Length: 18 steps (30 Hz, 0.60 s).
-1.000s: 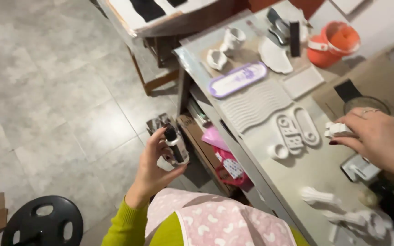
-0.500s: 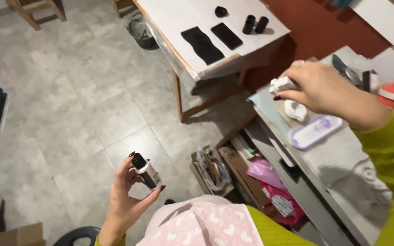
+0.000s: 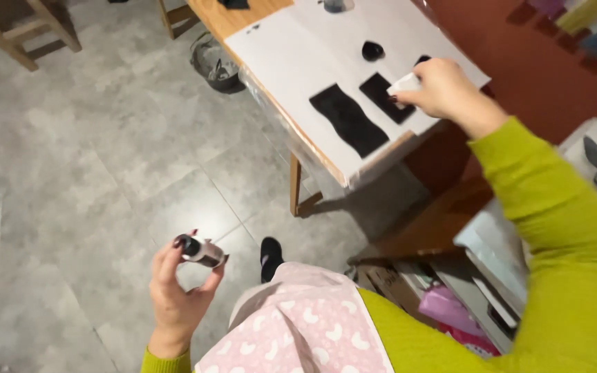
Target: Refilling a small bottle with liquid and then using a brush to paint small decorative letters with a white coating.
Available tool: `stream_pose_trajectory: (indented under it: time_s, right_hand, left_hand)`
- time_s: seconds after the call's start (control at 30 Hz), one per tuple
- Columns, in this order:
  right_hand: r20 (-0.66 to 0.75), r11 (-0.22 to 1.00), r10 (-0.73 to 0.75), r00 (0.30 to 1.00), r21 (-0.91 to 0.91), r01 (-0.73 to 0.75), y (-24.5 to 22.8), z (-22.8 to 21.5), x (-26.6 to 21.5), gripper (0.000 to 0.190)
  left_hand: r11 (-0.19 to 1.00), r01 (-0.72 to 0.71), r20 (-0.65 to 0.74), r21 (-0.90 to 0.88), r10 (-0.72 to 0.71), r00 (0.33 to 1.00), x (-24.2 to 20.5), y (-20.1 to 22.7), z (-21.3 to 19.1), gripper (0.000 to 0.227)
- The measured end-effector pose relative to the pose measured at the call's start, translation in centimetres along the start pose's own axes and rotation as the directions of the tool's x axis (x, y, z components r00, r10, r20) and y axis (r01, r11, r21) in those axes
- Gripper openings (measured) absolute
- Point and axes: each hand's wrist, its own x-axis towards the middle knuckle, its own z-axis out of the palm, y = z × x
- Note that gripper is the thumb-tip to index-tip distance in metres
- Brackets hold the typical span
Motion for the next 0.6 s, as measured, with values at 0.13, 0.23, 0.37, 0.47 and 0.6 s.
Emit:
stream_pose_trajectory:
  time_s: [0.13,0.23,0.37,0.47,0.6]
  right_hand:
    - [-0.015,0.994,0.066,0.998,-0.088,-0.067,2.2,6.4,14.5,0.059]
    - [0.032,0.972,0.228,0.973,0.051,-0.230,0.2,10.9,22.8,0.057]
    - [0.035,0.964,0.259,0.965,-0.072,-0.256,-1.8,19.0,33.5,0.067]
    - [0.108,0.918,0.385,0.917,0.054,-0.392,-5.4,23.0,37.7,0.063]
    - [0.164,0.828,0.531,0.831,0.107,-0.551,-10.3,25.1,42.1,0.053]
  left_hand:
    - [1.000,0.008,-0.104,0.025,-0.005,0.995,7.4,-6.3,0.8,0.093]
    - [0.998,0.061,-0.050,0.007,-0.060,0.997,12.4,-10.1,0.8,0.092]
    - [0.996,0.082,-0.015,-0.015,-0.083,0.996,19.0,-17.7,2.2,0.095]
    - [0.994,0.100,0.040,-0.052,-0.098,0.994,23.1,-23.7,3.3,0.093]
    - [0.992,0.088,0.113,-0.093,-0.077,0.991,29.9,-31.3,4.0,0.089]
